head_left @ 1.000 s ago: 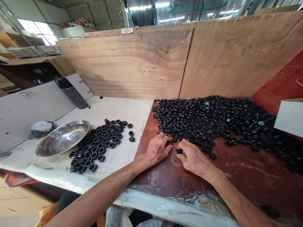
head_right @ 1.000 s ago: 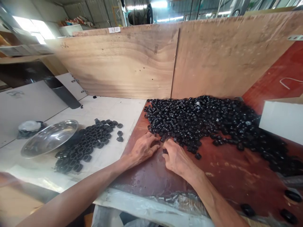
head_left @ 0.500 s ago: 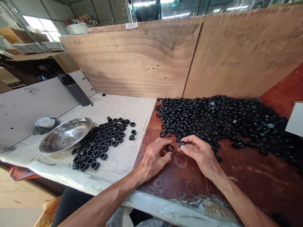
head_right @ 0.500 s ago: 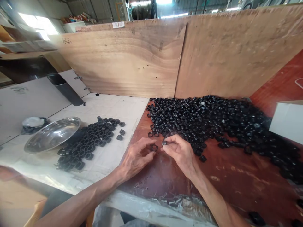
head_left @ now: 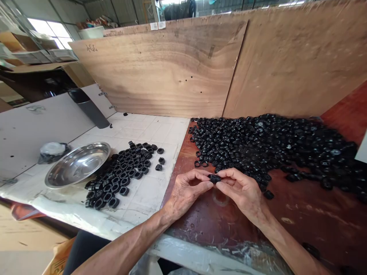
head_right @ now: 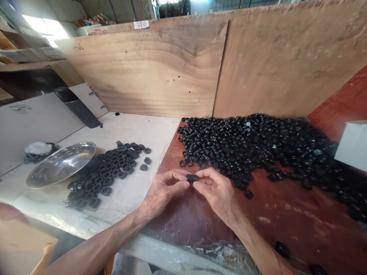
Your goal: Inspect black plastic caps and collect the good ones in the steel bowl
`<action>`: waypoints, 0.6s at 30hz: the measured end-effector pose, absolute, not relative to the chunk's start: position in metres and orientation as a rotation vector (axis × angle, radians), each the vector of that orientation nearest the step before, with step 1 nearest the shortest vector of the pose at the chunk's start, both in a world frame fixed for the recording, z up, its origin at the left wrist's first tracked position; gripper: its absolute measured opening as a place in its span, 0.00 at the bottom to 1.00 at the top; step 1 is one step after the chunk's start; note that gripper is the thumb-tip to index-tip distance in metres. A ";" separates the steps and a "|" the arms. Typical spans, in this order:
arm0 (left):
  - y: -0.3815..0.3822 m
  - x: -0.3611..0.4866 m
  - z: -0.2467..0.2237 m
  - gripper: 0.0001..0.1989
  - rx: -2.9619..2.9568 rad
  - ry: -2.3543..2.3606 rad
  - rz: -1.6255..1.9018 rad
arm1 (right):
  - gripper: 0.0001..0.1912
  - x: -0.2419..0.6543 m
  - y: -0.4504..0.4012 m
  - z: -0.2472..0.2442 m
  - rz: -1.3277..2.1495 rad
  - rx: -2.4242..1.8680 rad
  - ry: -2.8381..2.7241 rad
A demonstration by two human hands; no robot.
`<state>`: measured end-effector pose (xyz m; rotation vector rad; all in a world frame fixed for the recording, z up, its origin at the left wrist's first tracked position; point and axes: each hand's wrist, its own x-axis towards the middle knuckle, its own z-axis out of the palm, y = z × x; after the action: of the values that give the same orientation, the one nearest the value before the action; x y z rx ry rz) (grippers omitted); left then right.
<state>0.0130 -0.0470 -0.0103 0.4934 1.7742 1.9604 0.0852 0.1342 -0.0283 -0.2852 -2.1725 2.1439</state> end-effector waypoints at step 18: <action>-0.047 0.017 -0.019 0.09 0.683 1.821 1.957 | 0.06 0.088 0.133 -0.032 1.438 0.025 -2.442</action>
<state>0.0173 -0.0471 -0.0186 0.6835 1.8211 1.9570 0.0881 0.1327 -0.0322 0.0245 -2.4422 1.4384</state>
